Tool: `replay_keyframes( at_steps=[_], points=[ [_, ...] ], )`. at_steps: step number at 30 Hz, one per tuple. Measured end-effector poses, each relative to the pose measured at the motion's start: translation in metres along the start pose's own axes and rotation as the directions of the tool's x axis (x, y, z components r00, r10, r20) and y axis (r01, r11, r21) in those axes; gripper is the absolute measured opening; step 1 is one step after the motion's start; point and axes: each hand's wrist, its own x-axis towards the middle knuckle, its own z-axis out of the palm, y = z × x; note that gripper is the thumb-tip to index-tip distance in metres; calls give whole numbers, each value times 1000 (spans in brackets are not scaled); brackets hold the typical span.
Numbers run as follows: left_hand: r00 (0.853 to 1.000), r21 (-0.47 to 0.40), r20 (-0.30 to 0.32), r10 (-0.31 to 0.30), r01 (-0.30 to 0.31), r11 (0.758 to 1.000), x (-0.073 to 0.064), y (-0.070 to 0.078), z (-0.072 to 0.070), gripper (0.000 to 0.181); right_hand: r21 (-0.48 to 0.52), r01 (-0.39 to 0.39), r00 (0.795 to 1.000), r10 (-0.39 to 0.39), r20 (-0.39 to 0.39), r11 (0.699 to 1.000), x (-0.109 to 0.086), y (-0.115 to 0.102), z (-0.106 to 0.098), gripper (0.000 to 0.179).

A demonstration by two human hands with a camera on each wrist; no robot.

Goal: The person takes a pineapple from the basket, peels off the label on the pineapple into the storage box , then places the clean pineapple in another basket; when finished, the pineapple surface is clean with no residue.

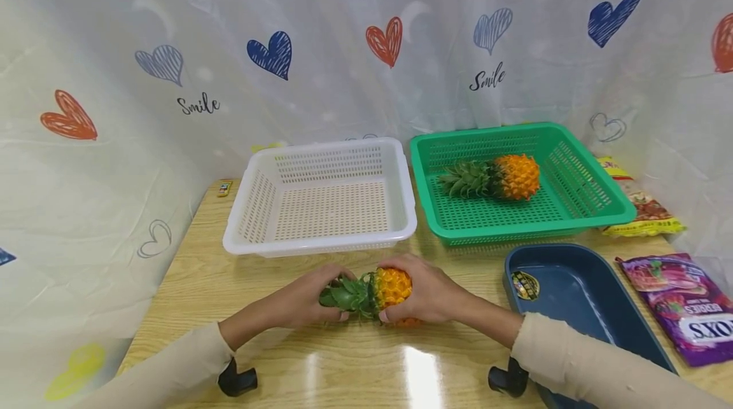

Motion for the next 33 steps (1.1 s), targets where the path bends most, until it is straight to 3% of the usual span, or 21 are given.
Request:
replay_keyframes(
  at_steps=[10, 21, 33],
  points=[
    [1000, 13, 6, -14, 14, 1000, -2, -2, 1, 58, 2, 22, 1000, -22, 17, 1000, 1, 2, -1, 79],
    [1000, 19, 22, -16, 16, 1000, -7, -1, -1, 79, 27, 31, 997, -33, 64, 999, -5, 2, -12, 76],
    [999, -12, 42, 27, -27, 1000, -16, 3, -8, 80, 14, 50, 997, -50, 60, 999, -15, 1, -27, 71]
  ],
)
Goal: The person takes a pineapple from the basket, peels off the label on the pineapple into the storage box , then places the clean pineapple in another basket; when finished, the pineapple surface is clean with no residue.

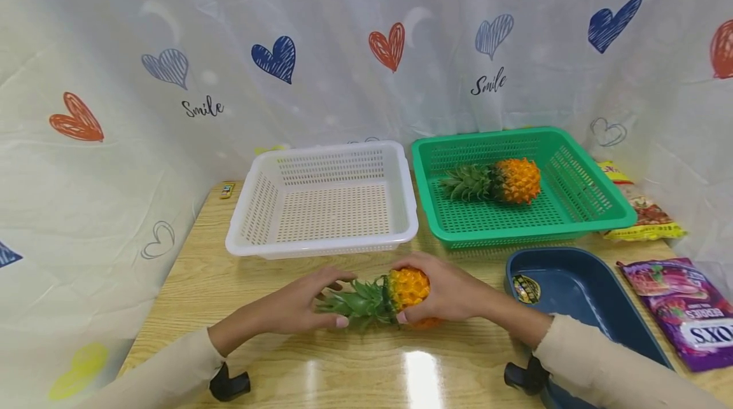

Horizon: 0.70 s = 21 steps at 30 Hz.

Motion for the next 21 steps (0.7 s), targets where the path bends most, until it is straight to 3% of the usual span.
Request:
replay_keyframes(
  at_steps=[8, 14, 21],
  points=[
    [998, -17, -15, 67, -68, 998, -9, 6, -10, 70, 15, 13, 1000, -13, 22, 1000, -14, 2, -17, 69],
    [989, -21, -114, 93, -96, 995, -18, 10, -25, 62, 56, -5, 999, 2, 46, 998, -29, 0, -37, 67],
    [958, 63, -239, 158, -147, 987, -24, 6, -46, 60, 71, 28, 998, -31, 52, 997, -48, -4, -63, 65]
  ],
)
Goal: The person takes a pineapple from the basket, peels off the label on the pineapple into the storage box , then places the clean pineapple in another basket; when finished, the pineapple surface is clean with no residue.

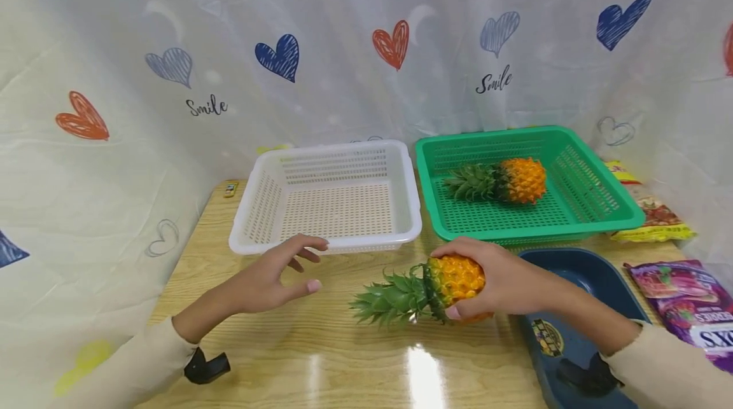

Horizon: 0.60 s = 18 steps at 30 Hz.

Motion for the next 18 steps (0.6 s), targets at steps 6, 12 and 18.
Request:
replay_keyframes(
  at_steps=[6, 12, 18],
  points=[
    [991, 85, -128, 33, -23, 996, 2, -10, -10, 52, -11, 5, 1000, -5, -5, 1000, -17, -8, -19, 66],
    [980, 166, -192, 50, -18, 986, 5, -20, -16, 51, -56, 28, 998, -31, -52, 998, -22, -16, -33, 68],
    [990, 181, -142, -20, 45, 982, 10, -29, -20, 51, -79, 19, 996, -26, -89, 997, -22, -27, -48, 71]
  ],
)
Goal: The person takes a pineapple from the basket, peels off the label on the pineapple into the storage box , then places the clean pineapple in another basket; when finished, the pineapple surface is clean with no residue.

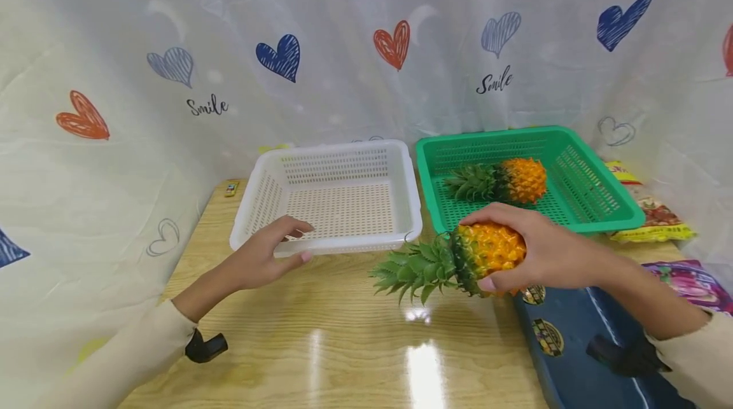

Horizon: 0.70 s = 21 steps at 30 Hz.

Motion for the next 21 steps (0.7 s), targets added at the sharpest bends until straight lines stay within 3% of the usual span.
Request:
replay_keyframes(
  at_steps=[7, 13, 21],
  points=[
    [993, 49, 81, -82, 78, 996, 6, -5, 1, 47, -106, -16, 999, 12, -35, 994, 6, 0, -19, 73],
    [982, 72, 129, -138, 129, 989, 10, -3, 1, 38, -130, -34, 998, 28, -52, 991, 10, 10, -35, 74],
    [982, 81, 140, -130, 119, 990, 12, -4, 2, 33, -199, -79, 993, 58, -107, 977, 18, 22, -55, 73]
  ],
)
